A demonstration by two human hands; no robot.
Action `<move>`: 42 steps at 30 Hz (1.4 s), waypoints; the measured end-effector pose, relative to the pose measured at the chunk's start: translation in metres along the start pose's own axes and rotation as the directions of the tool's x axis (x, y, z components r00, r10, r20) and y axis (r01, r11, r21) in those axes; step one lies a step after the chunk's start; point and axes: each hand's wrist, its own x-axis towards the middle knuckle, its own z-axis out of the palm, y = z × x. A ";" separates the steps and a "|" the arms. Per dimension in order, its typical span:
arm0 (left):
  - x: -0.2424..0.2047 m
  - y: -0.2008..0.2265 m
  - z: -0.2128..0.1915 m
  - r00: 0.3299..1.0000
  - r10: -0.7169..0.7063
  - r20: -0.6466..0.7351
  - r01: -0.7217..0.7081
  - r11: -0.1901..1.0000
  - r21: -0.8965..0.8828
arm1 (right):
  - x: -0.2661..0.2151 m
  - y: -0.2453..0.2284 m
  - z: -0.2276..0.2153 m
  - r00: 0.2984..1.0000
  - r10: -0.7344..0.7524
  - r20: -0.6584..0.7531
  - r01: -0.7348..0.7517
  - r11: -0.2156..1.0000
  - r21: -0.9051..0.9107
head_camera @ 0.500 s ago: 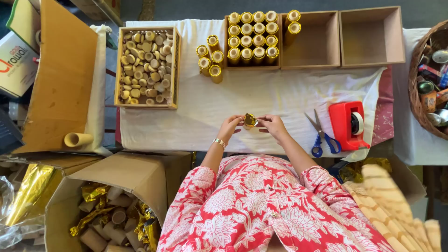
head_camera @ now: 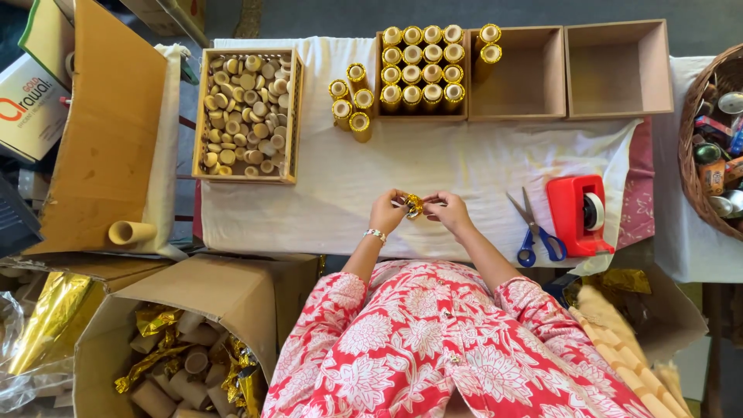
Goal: The person is wrapping small wooden or cardboard cylinders in gold foil paper and organizing them into boxes.
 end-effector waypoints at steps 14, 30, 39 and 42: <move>0.000 0.003 -0.007 0.881 -0.362 0.305 0.472 0.721 -0.508 | 0.010 0.009 0.009 0.984 -0.160 -0.083 0.138 0.965 -0.225; -0.020 0.042 -0.009 0.993 0.060 -0.100 -0.055 0.997 0.060 | -0.003 -0.006 0.009 0.988 -0.141 -0.060 0.122 0.962 -0.244; -0.015 0.022 -0.006 0.996 0.060 -0.069 -0.064 0.996 -0.062 | 0.013 0.013 0.011 0.939 -0.334 -0.081 0.268 0.860 -0.434; -0.022 0.042 -0.009 0.996 0.021 -0.085 -0.021 1.000 -0.004 | 0.001 0.004 0.013 0.949 -0.303 -0.086 0.238 0.869 -0.433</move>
